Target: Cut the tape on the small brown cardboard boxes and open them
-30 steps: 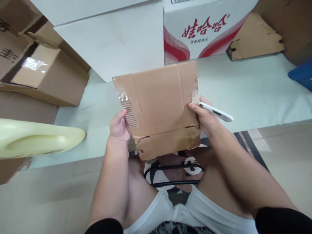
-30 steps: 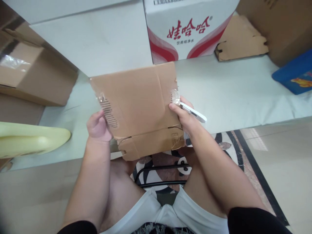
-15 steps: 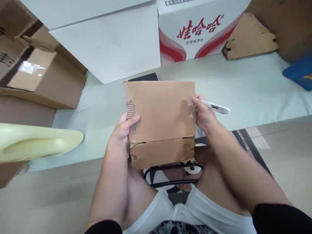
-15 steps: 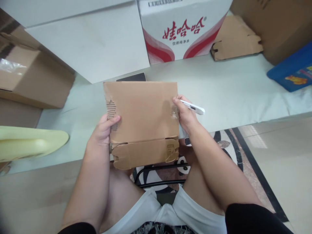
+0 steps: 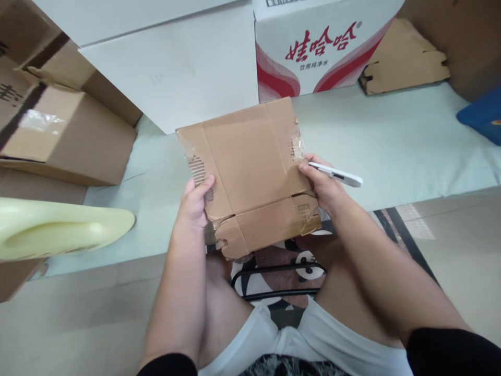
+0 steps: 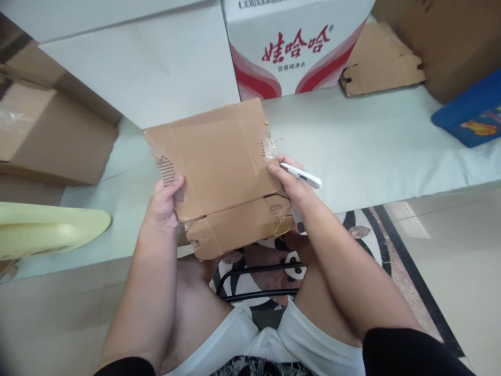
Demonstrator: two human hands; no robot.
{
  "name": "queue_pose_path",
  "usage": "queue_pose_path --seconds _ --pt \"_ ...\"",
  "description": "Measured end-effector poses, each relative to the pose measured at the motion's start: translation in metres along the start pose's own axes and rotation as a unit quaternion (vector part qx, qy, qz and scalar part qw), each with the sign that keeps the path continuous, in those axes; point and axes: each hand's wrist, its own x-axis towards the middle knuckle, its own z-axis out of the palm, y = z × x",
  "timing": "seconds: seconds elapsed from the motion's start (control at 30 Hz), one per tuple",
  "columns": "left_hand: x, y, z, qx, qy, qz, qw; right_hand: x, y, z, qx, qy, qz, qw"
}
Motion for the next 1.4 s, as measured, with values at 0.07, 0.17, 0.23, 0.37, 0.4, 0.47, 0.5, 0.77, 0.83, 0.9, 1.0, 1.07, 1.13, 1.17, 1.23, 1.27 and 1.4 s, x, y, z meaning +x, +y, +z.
queue_pose_path --seconds 0.07,0.17,0.23,0.37,0.4,0.47,0.5,0.77,0.83,0.9,1.0,1.07,1.13,1.17,1.23,1.27,1.4 --pt "0.0001 -0.0009 0.0008 0.007 -0.006 0.006 1.000 -0.0003 0.0008 -0.0002 -0.009 -0.003 -0.004 1.000" --pt "0.0002 -0.0008 0.0013 0.015 -0.013 0.004 1.000 -0.0009 0.0015 -0.0001 -0.021 0.009 -0.015 1.000" --pt "-0.0007 0.0007 0.0014 0.005 -0.023 0.001 1.000 -0.0011 0.0015 0.0007 -0.026 0.025 -0.029 0.999" --pt "-0.0046 0.0045 0.0023 -0.024 -0.060 -0.009 0.998 -0.0007 0.0019 0.0025 -0.016 0.055 -0.055 0.997" --pt "-0.0055 0.0047 0.0026 -0.025 -0.065 -0.009 0.998 -0.0003 0.0022 0.0026 -0.014 0.060 -0.056 0.997" --pt "-0.0066 0.0040 0.0030 -0.020 -0.064 -0.009 0.998 0.0005 0.0032 0.0022 -0.010 0.065 -0.055 0.996" --pt "-0.0067 0.0032 0.0030 -0.015 -0.061 -0.011 0.998 0.0009 0.0037 0.0018 -0.011 0.064 -0.054 0.996" --pt "-0.0041 -0.0005 0.0019 -0.003 -0.045 -0.007 0.999 0.0011 0.0045 0.0011 -0.026 0.058 -0.069 0.996" --pt "-0.0042 0.0002 0.0020 -0.002 -0.042 -0.007 0.999 0.0010 0.0043 0.0012 -0.025 0.056 -0.069 0.996" --pt "-0.0045 0.0008 0.0021 -0.001 -0.042 -0.009 0.999 0.0008 0.0043 0.0011 -0.035 0.053 -0.070 0.996" --pt "-0.0047 0.0011 0.0020 0.000 -0.045 -0.008 0.999 0.0005 0.0043 0.0007 -0.041 0.055 -0.071 0.995" --pt "-0.0045 0.0008 0.0017 0.001 -0.048 -0.007 0.999 0.0003 0.0043 0.0006 -0.038 0.057 -0.072 0.995" --pt "-0.0041 0.0003 0.0014 0.000 -0.049 -0.009 0.999 0.0003 0.0045 0.0006 -0.029 0.057 -0.075 0.995" --pt "-0.0039 0.0000 0.0012 -0.001 -0.050 -0.010 0.999 0.0005 0.0047 0.0005 -0.021 0.057 -0.076 0.995" --pt "-0.0034 -0.0004 0.0008 -0.001 -0.049 -0.010 0.999 0.0013 0.0056 0.0000 -0.007 0.057 -0.077 0.995" --pt "-0.0032 -0.0006 0.0006 0.000 -0.048 -0.008 0.999 0.0019 0.0063 -0.0004 -0.002 0.057 -0.079 0.995" --pt "-0.0026 -0.0003 0.0003 0.011 -0.045 -0.003 0.999 0.0052 0.0099 -0.0035 -0.005 0.050 -0.086 0.995"
